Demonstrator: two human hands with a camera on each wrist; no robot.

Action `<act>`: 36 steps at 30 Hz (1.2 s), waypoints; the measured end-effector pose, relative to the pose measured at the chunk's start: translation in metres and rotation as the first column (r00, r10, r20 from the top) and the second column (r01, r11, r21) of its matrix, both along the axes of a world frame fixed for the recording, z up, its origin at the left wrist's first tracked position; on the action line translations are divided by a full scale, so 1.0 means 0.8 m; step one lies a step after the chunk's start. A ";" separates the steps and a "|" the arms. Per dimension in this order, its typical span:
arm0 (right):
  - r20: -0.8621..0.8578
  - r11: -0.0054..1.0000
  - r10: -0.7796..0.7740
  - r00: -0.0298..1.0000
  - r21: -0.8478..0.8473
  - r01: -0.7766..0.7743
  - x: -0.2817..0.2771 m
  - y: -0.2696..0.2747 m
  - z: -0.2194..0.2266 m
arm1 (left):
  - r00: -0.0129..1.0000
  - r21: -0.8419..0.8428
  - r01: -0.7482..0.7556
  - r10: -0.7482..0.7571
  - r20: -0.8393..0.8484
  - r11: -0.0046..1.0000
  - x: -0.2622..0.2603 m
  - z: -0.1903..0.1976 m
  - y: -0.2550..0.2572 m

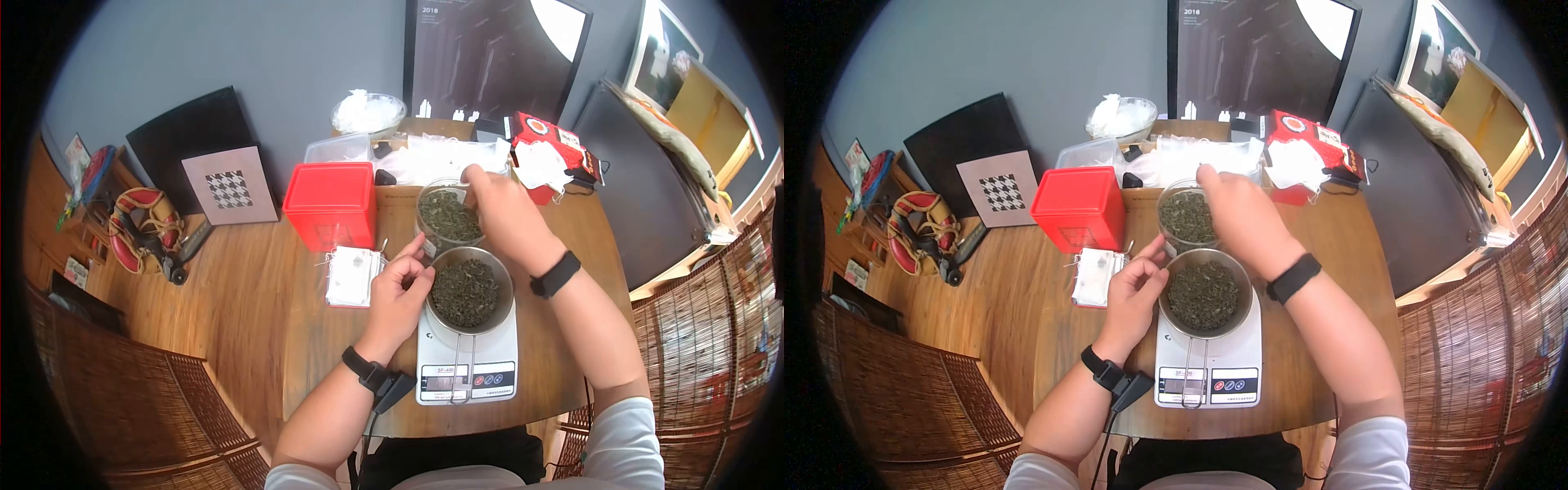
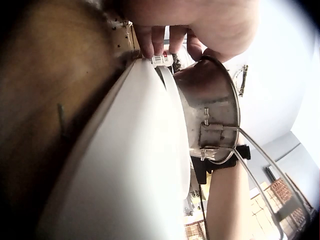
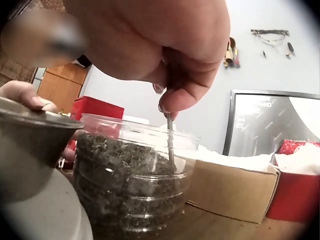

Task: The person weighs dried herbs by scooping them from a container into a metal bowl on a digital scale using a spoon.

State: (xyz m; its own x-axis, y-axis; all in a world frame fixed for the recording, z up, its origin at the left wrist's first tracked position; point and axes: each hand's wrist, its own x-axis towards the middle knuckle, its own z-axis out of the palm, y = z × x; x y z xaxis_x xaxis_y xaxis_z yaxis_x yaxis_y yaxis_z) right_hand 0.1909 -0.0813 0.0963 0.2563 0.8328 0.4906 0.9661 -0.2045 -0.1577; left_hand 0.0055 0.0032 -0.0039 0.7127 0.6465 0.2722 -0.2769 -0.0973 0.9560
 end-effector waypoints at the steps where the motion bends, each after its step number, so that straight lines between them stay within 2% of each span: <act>1: -0.078 0.999 -0.020 0.997 0.027 0.023 0.009 0.006 -0.001 | 1.000 0.003 0.007 -0.007 0.002 1.000 0.000 0.000 0.000; 2: -0.079 0.999 -0.020 0.997 0.026 0.022 0.017 0.010 0.000 | 1.000 0.006 0.014 -0.014 0.005 1.000 0.000 0.000 0.001; 4: -0.197 0.987 -0.070 0.978 0.127 0.096 0.033 0.014 0.001 | 1.000 0.003 0.016 -0.016 0.007 1.000 0.000 0.000 0.000; 6: -0.228 0.984 -0.095 0.969 0.125 0.126 0.046 0.010 0.000 | 1.000 -0.002 0.018 -0.018 0.011 1.000 0.000 0.001 -0.001; 9: -0.444 0.971 -0.122 0.887 0.130 0.199 0.052 0.001 -0.001 | 1.000 -0.030 0.021 -0.021 -0.001 0.999 0.000 0.001 -0.001; 13: -0.527 0.952 -0.152 0.836 0.148 0.266 0.057 -0.012 -0.011 | 1.000 -0.011 0.018 -0.018 0.007 1.000 0.000 0.000 -0.001; 15: -0.675 0.944 -0.137 0.725 0.134 0.303 0.054 -0.018 -0.012 | 1.000 -0.019 0.019 -0.019 -0.001 1.000 0.000 0.001 -0.001; 16: -0.675 0.943 -0.137 0.724 0.134 0.303 0.053 -0.020 -0.015 | 1.000 -0.012 0.018 -0.018 -0.003 1.000 0.000 0.001 -0.001; 18: -0.778 0.938 -0.102 0.621 0.132 0.320 0.053 -0.022 -0.022 | 1.000 -0.005 0.016 -0.016 -0.004 1.000 0.000 0.001 -0.001; 22: -0.820 0.924 -0.055 0.570 0.174 0.340 0.044 -0.025 -0.023 | 1.000 0.000 0.017 -0.017 -0.012 1.000 0.000 0.001 0.000; 24: -0.879 0.905 -0.024 0.476 0.183 0.384 0.042 -0.026 -0.025 | 1.000 0.004 0.017 -0.017 -0.019 1.000 0.000 0.001 0.000; 25: -0.879 0.905 -0.024 0.476 0.184 0.384 0.042 -0.026 -0.027 | 1.000 0.006 0.016 -0.016 -0.023 1.000 -0.001 0.002 0.000; 30: -0.938 0.864 0.064 0.340 0.223 0.452 0.036 -0.030 -0.032 | 1.000 -0.003 0.017 -0.017 -0.003 1.000 0.000 0.001 0.000; 36: -0.952 0.827 0.130 0.278 0.258 0.500 0.028 -0.033 -0.030 | 1.000 0.036 0.007 -0.008 0.017 0.999 0.001 -0.004 0.002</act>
State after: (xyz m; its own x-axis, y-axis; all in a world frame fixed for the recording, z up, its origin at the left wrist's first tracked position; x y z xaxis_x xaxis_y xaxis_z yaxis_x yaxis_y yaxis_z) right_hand 0.2137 -0.1079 0.0720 0.8900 0.4529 0.0522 0.0368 0.0426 -0.9984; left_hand 0.0065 0.0046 -0.0069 0.7125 0.6306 0.3077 -0.2942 -0.1295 0.9469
